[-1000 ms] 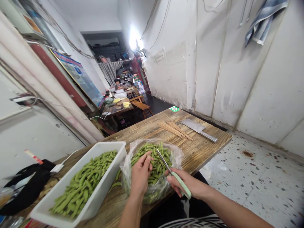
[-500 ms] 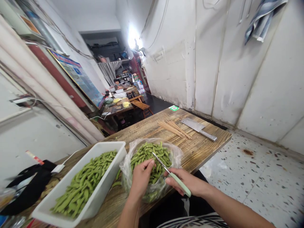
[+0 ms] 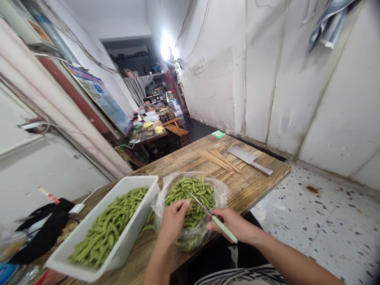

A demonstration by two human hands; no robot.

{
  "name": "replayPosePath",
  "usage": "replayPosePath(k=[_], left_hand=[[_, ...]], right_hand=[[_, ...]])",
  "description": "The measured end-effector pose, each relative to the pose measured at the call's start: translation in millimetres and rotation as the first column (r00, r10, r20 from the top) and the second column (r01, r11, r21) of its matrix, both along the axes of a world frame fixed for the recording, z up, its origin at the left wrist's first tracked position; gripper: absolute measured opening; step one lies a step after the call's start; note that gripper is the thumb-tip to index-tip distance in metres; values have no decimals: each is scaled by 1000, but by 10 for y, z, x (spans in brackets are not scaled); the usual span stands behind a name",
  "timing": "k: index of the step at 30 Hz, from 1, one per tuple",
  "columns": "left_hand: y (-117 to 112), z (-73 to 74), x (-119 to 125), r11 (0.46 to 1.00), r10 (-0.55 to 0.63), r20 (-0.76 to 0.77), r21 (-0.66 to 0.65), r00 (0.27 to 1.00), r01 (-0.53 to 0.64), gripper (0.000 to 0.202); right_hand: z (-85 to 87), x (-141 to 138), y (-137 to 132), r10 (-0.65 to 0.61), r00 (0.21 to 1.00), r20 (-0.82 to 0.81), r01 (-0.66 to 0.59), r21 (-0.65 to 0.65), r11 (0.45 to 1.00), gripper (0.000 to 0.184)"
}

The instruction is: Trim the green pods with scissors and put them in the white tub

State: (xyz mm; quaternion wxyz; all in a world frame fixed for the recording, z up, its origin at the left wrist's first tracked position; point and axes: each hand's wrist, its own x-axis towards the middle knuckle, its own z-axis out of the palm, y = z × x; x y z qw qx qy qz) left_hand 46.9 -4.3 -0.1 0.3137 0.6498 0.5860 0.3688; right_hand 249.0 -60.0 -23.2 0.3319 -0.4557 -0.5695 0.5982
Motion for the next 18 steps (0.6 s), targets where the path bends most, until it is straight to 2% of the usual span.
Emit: replayPosePath(k=[2,3,5,6,8,9,11,12,13,14,15,17,18], left_hand=[[79,123,-275,980,180,-72,94,981,-173,41],[129,206,-452,943,312,-114,156,943,-293,41],[234,387,-820,817,563,-231,301,793,-492,47],[283,472,-979,777,622,-321,372,714,-509,51],[360,594,-1161,828,560,-561,378,609,-414,53],[383,620,-1161,848,530,-634,391,563,-358,52],[399,592,-972,867,489,-687,453,538,-209,47],[396,543,-796,854,477,-673,506,565,-118,44],[390,479,-586,875,370,-690,485,623,17,39],[384,407,-357,899,212,-711,410,670,151,34],[381,334,-129,915,39,-733,300,679,271,30],[387,212,265,890,-219,-752,107,622,443,30],[397,170,411,883,-281,-762,33,583,469,30]], right_hand=[[-28,13,6,-4,993,-117,-7,-88,996,51],[-41,32,6,-14,986,-169,-5,-111,994,53],[-64,89,0,-31,967,-252,4,-107,994,54],[-71,118,-5,-35,959,-282,9,-92,996,53],[-78,165,-14,-39,947,-320,19,-65,998,51],[-77,178,-16,-49,943,-328,31,-59,998,51],[-69,184,-18,-86,939,-332,67,-69,995,52],[-63,182,-17,-108,937,-332,86,-81,993,53],[-58,177,-18,-127,934,-334,102,-92,991,54],[-53,174,-20,-138,932,-336,109,-103,989,54],[-50,173,-25,-140,929,-341,108,-113,988,54],[-48,179,-41,-134,928,-348,99,-117,988,53],[-49,185,-51,-131,928,-349,94,-119,988,53]])
